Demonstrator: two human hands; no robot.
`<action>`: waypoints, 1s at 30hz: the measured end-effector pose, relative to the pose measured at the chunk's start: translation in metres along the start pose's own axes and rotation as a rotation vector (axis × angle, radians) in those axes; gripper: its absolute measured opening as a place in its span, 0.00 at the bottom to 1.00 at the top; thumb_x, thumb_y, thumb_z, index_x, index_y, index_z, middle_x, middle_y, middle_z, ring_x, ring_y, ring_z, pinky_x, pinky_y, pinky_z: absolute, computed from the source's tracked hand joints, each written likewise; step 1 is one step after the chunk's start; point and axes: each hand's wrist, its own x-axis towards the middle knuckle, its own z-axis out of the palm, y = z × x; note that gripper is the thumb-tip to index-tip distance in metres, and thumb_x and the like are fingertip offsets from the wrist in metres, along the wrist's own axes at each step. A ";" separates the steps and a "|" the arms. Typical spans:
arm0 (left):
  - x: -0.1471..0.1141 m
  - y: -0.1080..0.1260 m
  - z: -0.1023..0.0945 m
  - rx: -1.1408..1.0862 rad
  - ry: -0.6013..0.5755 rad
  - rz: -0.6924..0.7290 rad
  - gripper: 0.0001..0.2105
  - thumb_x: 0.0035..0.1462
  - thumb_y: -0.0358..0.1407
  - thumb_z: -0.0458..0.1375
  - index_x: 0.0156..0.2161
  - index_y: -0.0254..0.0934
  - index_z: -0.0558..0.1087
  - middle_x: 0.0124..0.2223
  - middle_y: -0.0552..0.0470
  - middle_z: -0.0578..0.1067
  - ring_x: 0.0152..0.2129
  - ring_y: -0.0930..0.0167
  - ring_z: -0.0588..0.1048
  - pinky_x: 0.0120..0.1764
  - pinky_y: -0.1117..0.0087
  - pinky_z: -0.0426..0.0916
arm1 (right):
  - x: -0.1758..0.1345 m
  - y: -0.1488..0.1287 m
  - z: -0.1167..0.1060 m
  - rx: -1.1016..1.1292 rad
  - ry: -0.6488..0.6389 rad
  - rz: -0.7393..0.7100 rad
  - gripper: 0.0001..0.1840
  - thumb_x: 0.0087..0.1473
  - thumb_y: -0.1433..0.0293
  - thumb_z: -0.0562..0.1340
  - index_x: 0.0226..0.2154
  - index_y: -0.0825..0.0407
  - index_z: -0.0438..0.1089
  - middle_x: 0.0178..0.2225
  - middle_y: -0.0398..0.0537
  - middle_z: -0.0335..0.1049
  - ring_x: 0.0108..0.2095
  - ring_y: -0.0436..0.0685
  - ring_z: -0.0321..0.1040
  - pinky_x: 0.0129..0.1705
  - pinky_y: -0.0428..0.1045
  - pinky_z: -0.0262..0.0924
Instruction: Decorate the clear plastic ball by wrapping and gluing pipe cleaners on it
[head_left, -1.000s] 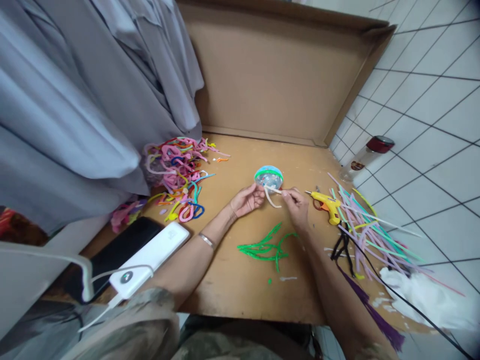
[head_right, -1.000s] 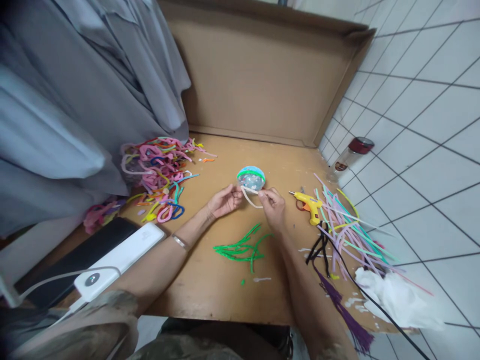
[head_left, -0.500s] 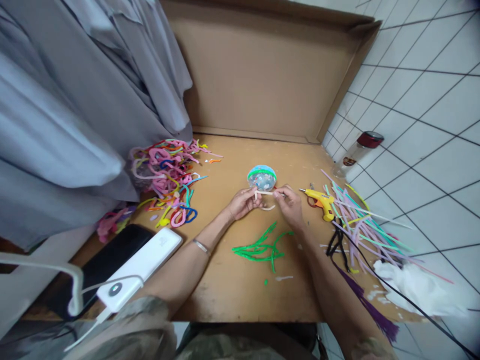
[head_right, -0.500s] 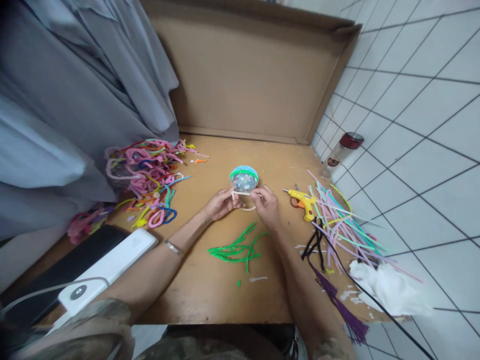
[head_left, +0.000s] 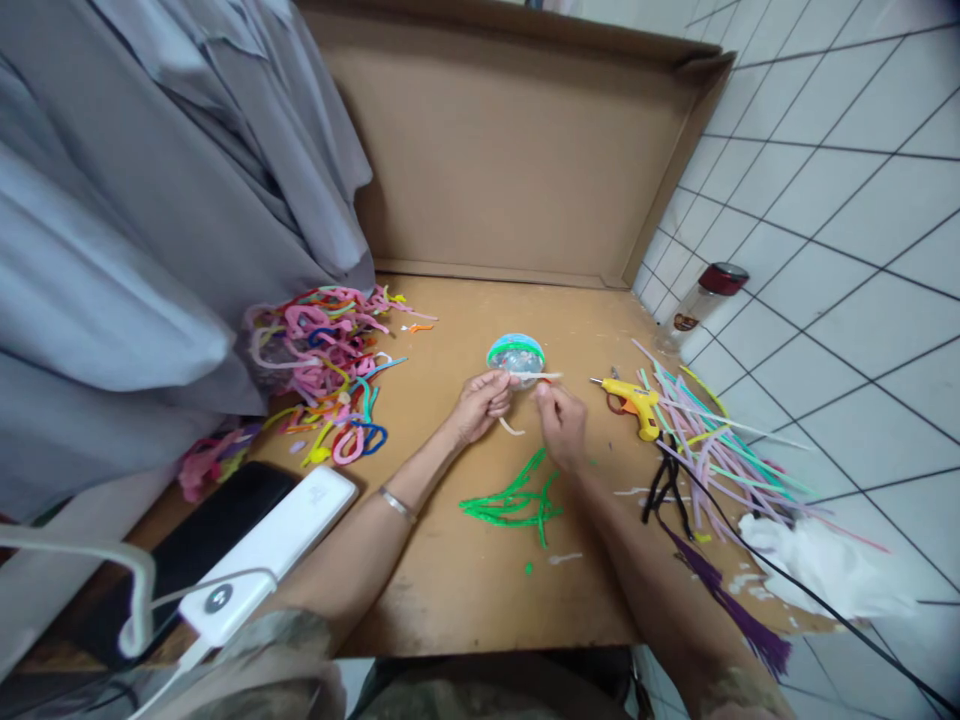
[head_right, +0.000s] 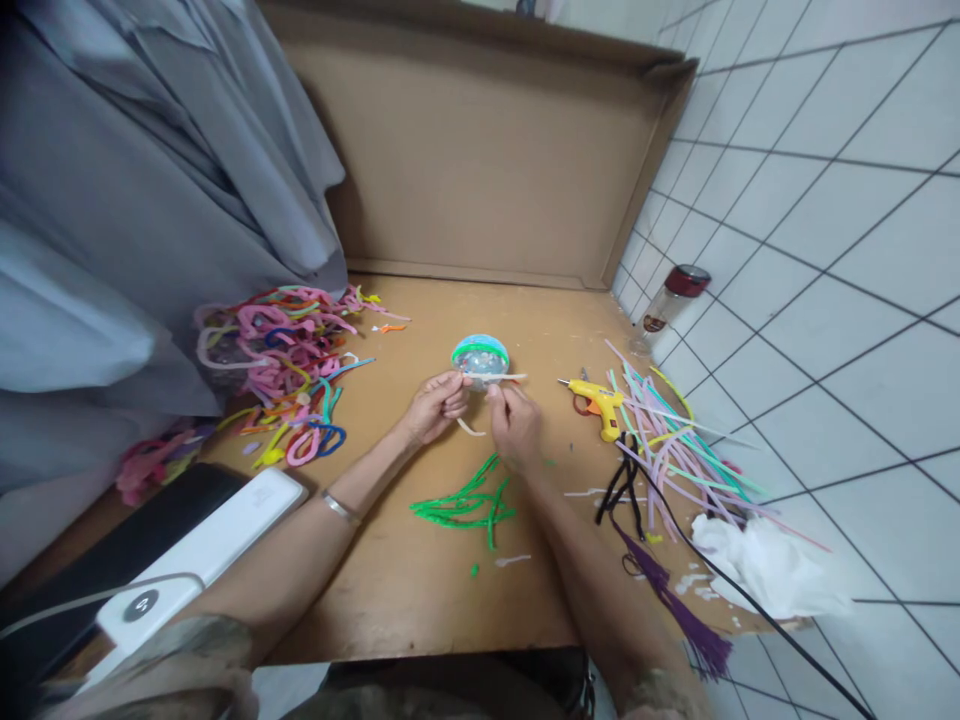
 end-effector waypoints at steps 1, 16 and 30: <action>-0.001 0.000 0.002 0.005 -0.019 -0.004 0.18 0.46 0.44 0.71 0.31 0.29 0.74 0.17 0.64 0.53 0.13 0.84 0.50 0.17 0.80 0.43 | 0.000 0.000 0.004 0.121 -0.052 0.102 0.22 0.59 0.52 0.58 0.24 0.49 0.72 0.21 0.43 0.64 0.24 0.52 0.59 0.30 0.49 0.55; -0.002 -0.014 0.011 0.312 0.068 0.050 0.14 0.43 0.43 0.69 0.24 0.33 0.74 0.15 0.62 0.58 0.13 0.82 0.52 0.20 0.75 0.46 | 0.006 -0.003 0.007 0.450 0.099 0.244 0.19 0.49 0.55 0.66 0.20 0.50 0.62 0.19 0.36 0.53 0.23 0.47 0.48 0.27 0.45 0.50; 0.001 -0.018 0.009 0.615 0.156 0.157 0.15 0.43 0.46 0.68 0.30 0.35 0.80 0.28 0.52 0.79 0.26 0.72 0.72 0.33 0.72 0.66 | 0.004 -0.001 0.008 0.371 0.097 0.242 0.17 0.49 0.55 0.63 0.21 0.50 0.66 0.19 0.37 0.56 0.23 0.48 0.50 0.29 0.47 0.49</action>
